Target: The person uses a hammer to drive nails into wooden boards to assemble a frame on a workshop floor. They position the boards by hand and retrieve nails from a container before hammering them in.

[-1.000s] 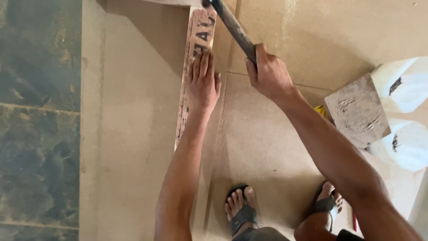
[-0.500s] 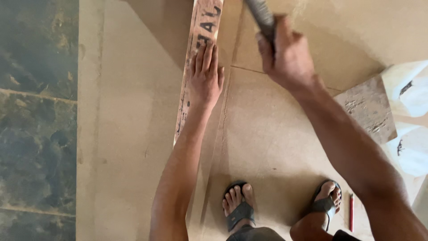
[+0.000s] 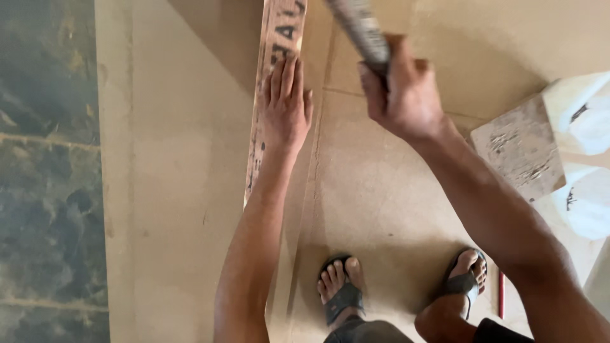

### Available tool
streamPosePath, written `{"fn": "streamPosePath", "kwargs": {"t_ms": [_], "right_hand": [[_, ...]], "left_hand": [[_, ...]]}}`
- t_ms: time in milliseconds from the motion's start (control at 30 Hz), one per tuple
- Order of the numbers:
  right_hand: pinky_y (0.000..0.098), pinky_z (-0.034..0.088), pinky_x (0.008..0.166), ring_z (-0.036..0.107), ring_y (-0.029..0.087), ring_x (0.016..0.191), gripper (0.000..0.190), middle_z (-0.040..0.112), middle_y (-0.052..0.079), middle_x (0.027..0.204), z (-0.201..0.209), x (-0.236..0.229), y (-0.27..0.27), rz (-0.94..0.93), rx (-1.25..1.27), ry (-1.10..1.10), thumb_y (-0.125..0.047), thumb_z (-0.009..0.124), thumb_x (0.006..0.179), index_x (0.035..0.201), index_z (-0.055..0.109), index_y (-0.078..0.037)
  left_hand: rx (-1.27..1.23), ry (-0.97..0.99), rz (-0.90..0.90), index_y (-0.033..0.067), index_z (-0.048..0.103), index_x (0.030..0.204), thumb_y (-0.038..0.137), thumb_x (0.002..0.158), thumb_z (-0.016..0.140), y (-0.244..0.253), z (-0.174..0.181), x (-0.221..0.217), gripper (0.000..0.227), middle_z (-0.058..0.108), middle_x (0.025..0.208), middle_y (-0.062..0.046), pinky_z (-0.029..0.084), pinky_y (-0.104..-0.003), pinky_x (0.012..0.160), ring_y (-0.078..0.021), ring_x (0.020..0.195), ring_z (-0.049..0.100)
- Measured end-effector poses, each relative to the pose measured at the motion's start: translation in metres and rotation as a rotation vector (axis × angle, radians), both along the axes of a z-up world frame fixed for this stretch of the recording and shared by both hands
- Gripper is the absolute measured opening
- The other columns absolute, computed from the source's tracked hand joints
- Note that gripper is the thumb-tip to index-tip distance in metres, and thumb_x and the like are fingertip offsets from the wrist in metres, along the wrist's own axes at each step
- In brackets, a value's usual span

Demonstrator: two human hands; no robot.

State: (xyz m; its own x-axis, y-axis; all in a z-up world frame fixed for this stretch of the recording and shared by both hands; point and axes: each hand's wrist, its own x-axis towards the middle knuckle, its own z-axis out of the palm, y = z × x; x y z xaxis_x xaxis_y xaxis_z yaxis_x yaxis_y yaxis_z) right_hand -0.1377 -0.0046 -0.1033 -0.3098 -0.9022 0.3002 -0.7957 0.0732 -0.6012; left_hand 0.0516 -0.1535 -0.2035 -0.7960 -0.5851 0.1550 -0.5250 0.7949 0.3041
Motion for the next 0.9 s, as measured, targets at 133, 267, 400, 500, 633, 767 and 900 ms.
{"fn": "streamPosePath", "kwargs": {"t_ms": [133,267,400,500,633,767,900], "right_hand": [[0.0328,0.053,0.047,0.065,0.022,0.051,0.024,0.064,0.014,0.072,-0.027,-0.004,-0.006,-0.07,0.006,-0.043,-0.009,0.05,0.114,0.123,0.041,0.011],[0.0375,0.05,0.042,0.063,0.026,0.051,0.029,0.063,0.013,0.07,-0.037,-0.005,-0.024,-0.103,0.366,0.059,-0.014,0.056,0.114,0.125,0.043,0.009],[0.0389,0.055,0.056,0.07,0.025,0.067,0.032,0.067,0.015,0.084,-0.013,0.01,-0.016,-0.184,-0.018,0.082,-0.013,0.065,0.115,0.137,0.045,0.0],[0.0392,0.048,0.048,0.061,0.026,0.058,0.047,0.065,0.019,0.079,0.002,0.011,-0.017,-0.149,-0.133,-0.113,-0.006,0.067,0.102,0.135,0.038,0.009],[0.0343,0.055,0.056,0.067,0.018,0.066,0.018,0.068,0.011,0.081,0.006,0.023,-0.013,-0.006,0.168,-0.387,-0.011,0.07,0.103,0.112,0.061,0.0],[0.0362,0.049,0.054,0.063,0.02,0.058,0.021,0.062,0.011,0.071,0.008,0.027,-0.015,-0.215,0.173,-0.276,-0.015,0.069,0.111,0.111,0.056,0.003],[0.0362,0.052,0.054,0.065,0.023,0.057,0.037,0.062,0.013,0.072,0.001,0.022,-0.002,-0.173,0.026,-0.362,-0.012,0.058,0.113,0.142,0.044,0.008]], "left_hand": [[0.02,0.069,-0.009,0.0057,0.039,0.16,0.03,0.11,0.052,0.001,-0.003,-0.002,0.056,0.036,0.166,-0.008,0.028,-0.048,0.129,-0.0258,0.155,0.033],[-0.004,0.03,-0.008,0.0053,0.04,0.158,0.03,0.109,0.051,-0.002,-0.003,-0.002,0.056,0.037,0.164,-0.01,0.027,-0.049,0.127,-0.0266,0.153,0.033],[0.03,-0.003,-0.001,0.0039,0.04,0.158,0.03,0.108,0.052,-0.004,0.008,0.001,0.057,0.038,0.164,-0.009,0.028,-0.048,0.127,-0.027,0.153,0.033],[-0.005,0.094,-0.015,0.005,0.04,0.158,0.027,0.109,0.053,-0.007,0.009,-0.003,0.055,0.038,0.166,-0.009,0.027,-0.047,0.128,-0.0256,0.155,0.033],[0.004,0.049,-0.008,0.005,0.041,0.157,0.025,0.105,0.054,0.0,0.007,-0.001,0.057,0.039,0.163,-0.009,0.027,-0.047,0.128,-0.0262,0.153,0.035],[0.028,0.063,-0.002,0.005,0.041,0.157,0.026,0.104,0.052,-0.001,0.013,0.004,0.058,0.039,0.164,-0.008,0.028,-0.047,0.127,-0.0259,0.153,0.034],[-0.015,0.084,-0.006,0.0044,0.041,0.158,0.028,0.108,0.051,0.001,0.009,0.002,0.056,0.037,0.166,-0.009,0.028,-0.046,0.128,-0.0253,0.154,0.034]]}}
